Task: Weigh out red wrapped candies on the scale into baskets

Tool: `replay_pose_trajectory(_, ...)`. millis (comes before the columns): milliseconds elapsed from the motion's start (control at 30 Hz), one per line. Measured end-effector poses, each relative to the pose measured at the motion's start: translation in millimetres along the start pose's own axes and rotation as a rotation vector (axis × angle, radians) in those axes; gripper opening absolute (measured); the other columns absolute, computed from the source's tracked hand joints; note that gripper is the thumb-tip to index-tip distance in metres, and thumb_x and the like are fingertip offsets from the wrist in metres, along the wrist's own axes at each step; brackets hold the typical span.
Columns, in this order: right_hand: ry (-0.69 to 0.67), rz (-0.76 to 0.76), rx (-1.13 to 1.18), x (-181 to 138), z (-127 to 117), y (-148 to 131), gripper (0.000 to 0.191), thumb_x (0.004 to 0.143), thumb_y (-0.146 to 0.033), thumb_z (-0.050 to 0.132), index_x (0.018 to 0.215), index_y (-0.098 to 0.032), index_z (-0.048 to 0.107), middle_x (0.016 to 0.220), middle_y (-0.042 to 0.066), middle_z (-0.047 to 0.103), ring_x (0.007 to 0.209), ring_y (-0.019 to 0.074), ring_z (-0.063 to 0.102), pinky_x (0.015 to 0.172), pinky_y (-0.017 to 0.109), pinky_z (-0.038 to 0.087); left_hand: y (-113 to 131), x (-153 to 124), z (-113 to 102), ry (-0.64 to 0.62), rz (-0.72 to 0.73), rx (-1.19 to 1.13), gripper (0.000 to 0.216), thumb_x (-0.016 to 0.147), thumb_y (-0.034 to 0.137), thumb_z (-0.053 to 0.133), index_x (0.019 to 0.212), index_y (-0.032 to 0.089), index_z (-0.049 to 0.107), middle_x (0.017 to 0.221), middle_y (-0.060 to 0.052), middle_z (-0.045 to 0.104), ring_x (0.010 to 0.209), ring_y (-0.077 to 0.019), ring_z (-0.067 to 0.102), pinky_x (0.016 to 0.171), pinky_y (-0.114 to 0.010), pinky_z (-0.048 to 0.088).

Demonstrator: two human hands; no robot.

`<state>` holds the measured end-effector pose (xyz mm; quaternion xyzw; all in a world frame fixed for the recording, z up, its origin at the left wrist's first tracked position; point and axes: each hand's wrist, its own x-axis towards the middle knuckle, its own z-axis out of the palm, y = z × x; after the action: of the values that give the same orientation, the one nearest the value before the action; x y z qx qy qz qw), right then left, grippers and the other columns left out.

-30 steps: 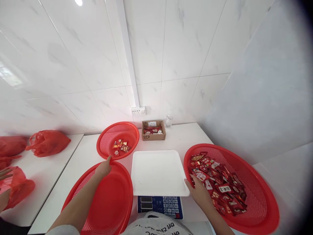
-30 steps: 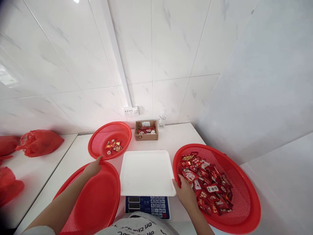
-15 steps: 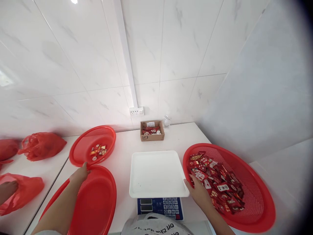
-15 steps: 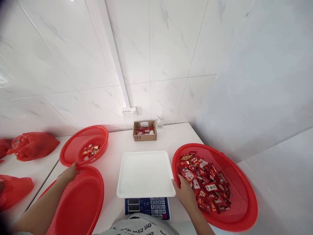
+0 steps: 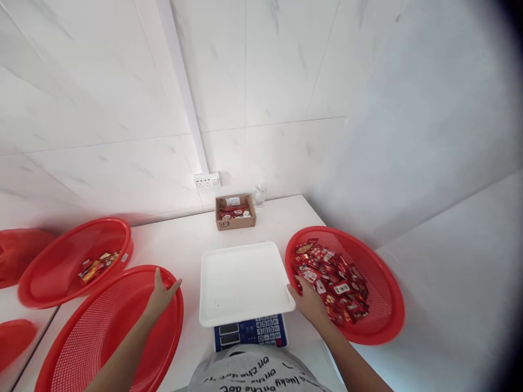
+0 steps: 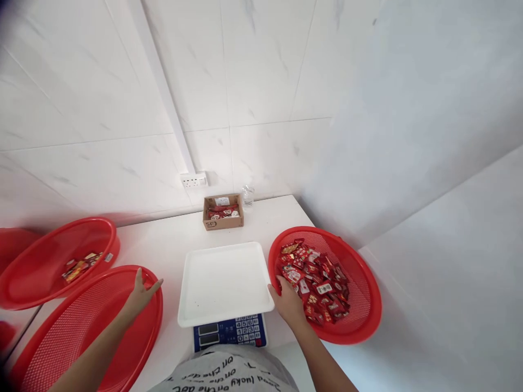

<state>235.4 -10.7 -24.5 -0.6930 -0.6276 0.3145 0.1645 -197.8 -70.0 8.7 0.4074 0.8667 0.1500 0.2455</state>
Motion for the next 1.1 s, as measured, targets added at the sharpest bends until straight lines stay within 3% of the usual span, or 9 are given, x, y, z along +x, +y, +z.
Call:
replay_pose_trajectory(100,-0.018,0.020,0.107,0.6,-6.6,-4.0,0.051,0.078,-0.042,0.047,0.119,-0.012,0.052,0.125,0.015,0.055,0.117,0.0252,0.049,0.100,0.037,0.035,22.7,-3.6,2.7,-0.058,-0.016,-0.092,0.088,0.082,0.050,0.044,0.143,0.014,-0.009,0.141,-0.023,0.034,0.123,-0.0308,0.044,0.096,-0.042,0.039)
replay_pose_trajectory(233,-0.081,0.006,0.225,6.9,-21.1,3.8,0.046,0.085,-0.043,0.038,0.119,-0.016,0.053,0.125,0.012,0.055,0.116,0.0204,0.049,0.100,0.033,0.036,39.9,-5.1,3.2,-0.181,0.058,-0.115,0.085,0.080,0.043,0.050,0.143,0.019,-0.002,0.145,-0.020,0.028,0.127,-0.0319,0.039,0.101,-0.045,0.033)
replay_pose_trajectory(333,-0.010,0.127,-0.068,12.5,-34.8,23.1,0.054,0.082,-0.042,0.047,0.130,-0.020,0.042,0.142,0.012,0.034,0.133,0.0266,0.027,0.106,0.044,0.025,39.9,-9.8,5.6,-0.265,0.093,-0.098,0.084,0.079,0.041,0.050,0.144,0.024,-0.001,0.146,-0.017,0.028,0.129,-0.0323,0.035,0.101,-0.048,0.033)
replay_pose_trajectory(433,-0.089,0.330,-0.301,16.3,-45.3,45.4,0.078,0.073,-0.043,0.060,0.140,-0.030,0.023,0.152,0.010,0.003,0.137,0.0373,-0.001,0.100,0.064,0.017,32.1,-15.3,9.3,-0.312,0.136,-0.071,0.082,0.079,0.041,0.049,0.144,0.027,0.000,0.144,-0.015,0.031,0.127,-0.0316,0.039,0.099,-0.048,0.036)
replay_pose_trajectory(567,-0.223,0.390,-0.385,20.3,-49.3,63.3,0.091,0.069,-0.037,0.066,0.142,-0.035,0.011,0.152,0.011,-0.006,0.135,0.0423,-0.005,0.093,0.068,0.022,25.0,-24.3,15.2,-0.228,0.165,-0.051,0.076,0.080,0.049,0.044,0.144,0.025,0.010,0.142,-0.014,0.036,0.123,-0.0339,0.043,0.095,-0.050,0.040)
replay_pose_trajectory(667,-0.164,0.330,-0.333,22.0,-49.2,68.2,0.092,0.066,-0.024,0.069,0.142,-0.032,0.018,0.152,0.014,0.002,0.135,0.0430,0.005,0.096,0.059,0.027,31.6,-36.6,17.2,-0.147,0.131,-0.019,0.074,0.081,0.052,0.041,0.143,0.021,0.015,0.141,-0.014,0.038,0.122,-0.0360,0.043,0.095,-0.051,0.041)
replay_pose_trajectory(800,0.019,0.228,-0.110,23.1,-52.7,75.0,0.069,0.068,-0.009,0.059,0.133,-0.022,0.040,0.141,0.016,0.034,0.126,0.0325,0.036,0.100,0.042,0.031,50.7,-55.9,16.7,-0.112,0.154,0.023,0.072,0.083,0.052,0.036,0.143,0.019,0.015,0.142,-0.015,0.035,0.126,-0.0366,0.038,0.093,-0.051,0.042)
replay_pose_trajectory(933,0.058,0.236,-0.002,26.0,-58.1,82.6,0.035,0.080,-0.015,0.043,0.111,-0.015,0.059,0.112,0.010,0.062,0.101,0.0193,0.058,0.088,0.029,0.042,62.8,-66.2,18.9,-0.106,0.248,0.057,0.072,0.083,0.052,0.034,0.141,0.013,0.018,0.143,-0.017,0.032,0.130,-0.0351,0.032,0.097,-0.050,0.039)
replay_pose_trajectory(1100,0.097,0.258,0.074,27.4,-63.6,88.7,0.036,0.086,-0.030,0.033,0.103,-0.016,0.061,0.103,0.008,0.066,0.088,0.0169,0.062,0.074,0.026,0.047,60.5,-68.5,28.2,-0.082,0.330,0.072,0.070,0.083,0.051,0.033,0.140,0.013,0.021,0.145,-0.015,0.029,0.133,-0.0320,0.027,0.101,-0.048,0.036)
